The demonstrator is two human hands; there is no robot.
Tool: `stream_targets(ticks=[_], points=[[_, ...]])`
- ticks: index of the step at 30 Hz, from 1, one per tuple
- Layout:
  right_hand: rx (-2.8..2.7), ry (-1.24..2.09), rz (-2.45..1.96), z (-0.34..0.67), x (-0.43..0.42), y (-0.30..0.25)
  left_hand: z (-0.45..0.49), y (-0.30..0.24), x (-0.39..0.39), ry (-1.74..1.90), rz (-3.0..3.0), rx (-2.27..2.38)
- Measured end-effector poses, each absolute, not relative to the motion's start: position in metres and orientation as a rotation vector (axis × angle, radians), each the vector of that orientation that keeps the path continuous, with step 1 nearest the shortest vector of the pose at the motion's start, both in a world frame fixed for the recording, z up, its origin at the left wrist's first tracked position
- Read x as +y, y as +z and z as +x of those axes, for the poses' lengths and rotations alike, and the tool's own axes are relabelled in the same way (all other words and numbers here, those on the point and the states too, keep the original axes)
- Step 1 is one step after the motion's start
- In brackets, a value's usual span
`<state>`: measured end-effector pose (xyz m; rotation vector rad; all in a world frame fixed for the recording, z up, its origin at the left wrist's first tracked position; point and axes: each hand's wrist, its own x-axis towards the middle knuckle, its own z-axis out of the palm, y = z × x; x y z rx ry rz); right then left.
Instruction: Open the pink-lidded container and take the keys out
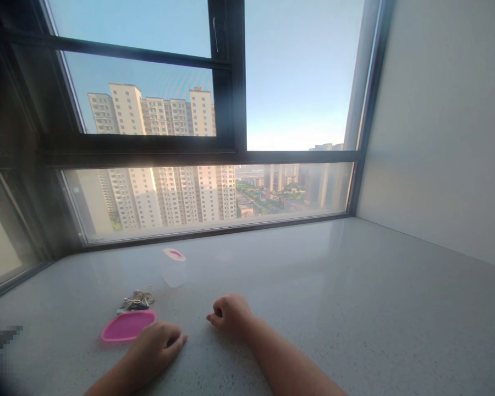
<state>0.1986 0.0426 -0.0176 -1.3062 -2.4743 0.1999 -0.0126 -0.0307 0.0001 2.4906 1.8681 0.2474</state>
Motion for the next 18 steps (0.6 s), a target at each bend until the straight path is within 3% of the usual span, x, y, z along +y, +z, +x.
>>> stream_targets(ticks=[18], points=[[-2.446,0.273,-1.271,0.1985,0.0455,-0.0127,-0.0139,0.0004,-0.0291,0.236,2.504,1.836]])
